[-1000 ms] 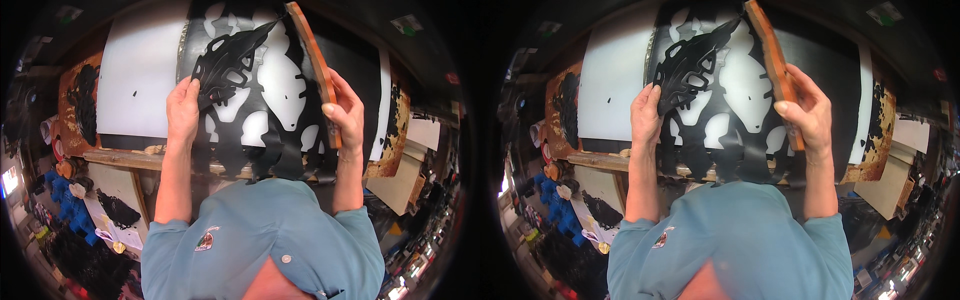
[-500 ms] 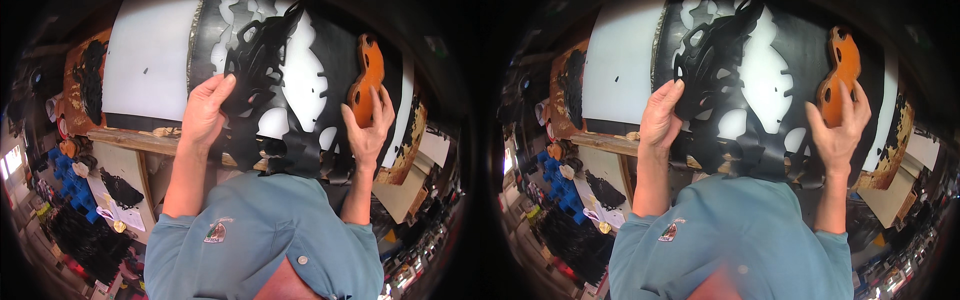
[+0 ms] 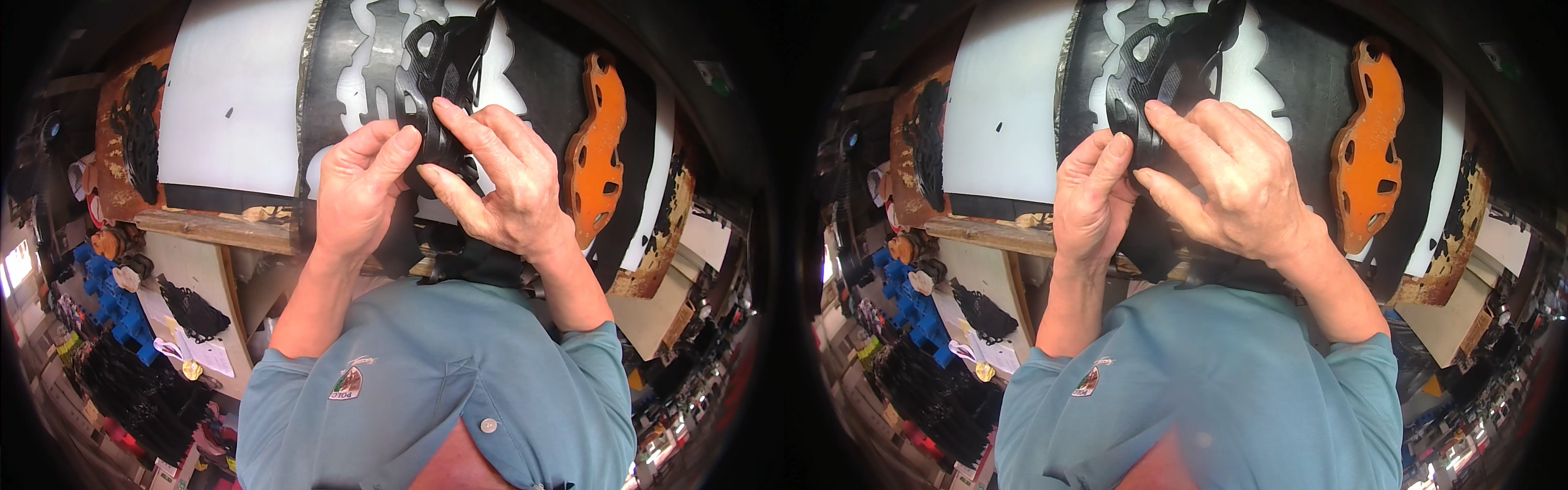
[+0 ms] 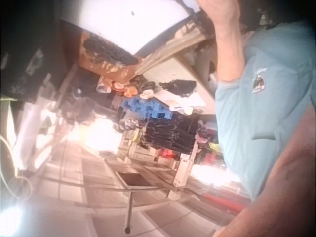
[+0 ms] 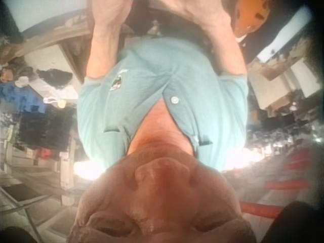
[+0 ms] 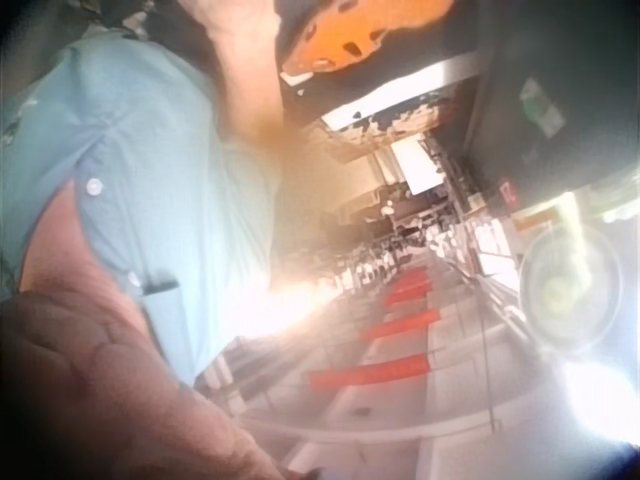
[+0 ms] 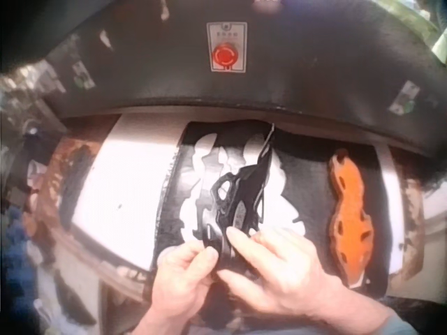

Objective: The person repeatedly presses a black stencil onto a flat surface with an orange squeegee, then peels off the cutout shapes by hand. The person removes the stencil, picks up a large black sheet from the floor, and places it on the work surface before repeating the pressing and peeling process.

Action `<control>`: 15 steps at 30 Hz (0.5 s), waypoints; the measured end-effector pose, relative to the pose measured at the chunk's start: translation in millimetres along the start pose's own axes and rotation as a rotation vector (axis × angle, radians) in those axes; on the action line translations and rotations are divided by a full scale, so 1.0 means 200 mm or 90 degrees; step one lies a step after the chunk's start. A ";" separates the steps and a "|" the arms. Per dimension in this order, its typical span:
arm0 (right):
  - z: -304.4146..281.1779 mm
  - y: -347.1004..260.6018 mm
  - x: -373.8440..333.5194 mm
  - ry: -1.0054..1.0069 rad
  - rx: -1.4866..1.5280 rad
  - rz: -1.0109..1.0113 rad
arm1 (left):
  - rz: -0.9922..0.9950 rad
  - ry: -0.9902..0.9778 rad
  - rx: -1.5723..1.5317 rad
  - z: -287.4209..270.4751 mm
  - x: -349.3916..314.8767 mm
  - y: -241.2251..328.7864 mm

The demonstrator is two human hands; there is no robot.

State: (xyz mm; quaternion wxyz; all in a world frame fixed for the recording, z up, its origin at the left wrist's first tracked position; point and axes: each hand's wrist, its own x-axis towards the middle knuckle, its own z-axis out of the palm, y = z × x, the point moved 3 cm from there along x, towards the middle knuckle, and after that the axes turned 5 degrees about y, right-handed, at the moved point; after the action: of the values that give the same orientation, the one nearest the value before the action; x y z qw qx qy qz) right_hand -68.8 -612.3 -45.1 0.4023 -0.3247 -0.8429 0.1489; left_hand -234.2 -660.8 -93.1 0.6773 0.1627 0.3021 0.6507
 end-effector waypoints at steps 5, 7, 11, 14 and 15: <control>0.00 0.01 0.03 0.014 0.015 -0.052 | 0.085 0.052 0.195 0.02 -0.01 0.03; 0.00 0.06 0.04 0.054 0.042 -0.026 | 0.095 0.064 0.226 0.03 -0.02 0.01; -0.01 0.16 0.02 0.104 0.001 0.024 | 0.103 0.093 0.233 0.01 -0.05 -0.04; -0.17 0.49 0.00 0.230 0.071 0.448 | 0.108 0.129 0.293 -0.06 -0.10 -0.03; -0.23 0.62 -0.01 0.313 0.091 0.545 | 0.107 0.156 0.320 -0.10 -0.12 0.00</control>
State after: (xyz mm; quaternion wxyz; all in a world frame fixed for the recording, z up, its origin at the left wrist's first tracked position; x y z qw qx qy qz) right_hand 20.8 -522.5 -80.3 0.5133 -0.6388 -0.5018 0.2768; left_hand -246.5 -688.6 -103.3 0.5179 0.2702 0.5190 0.6240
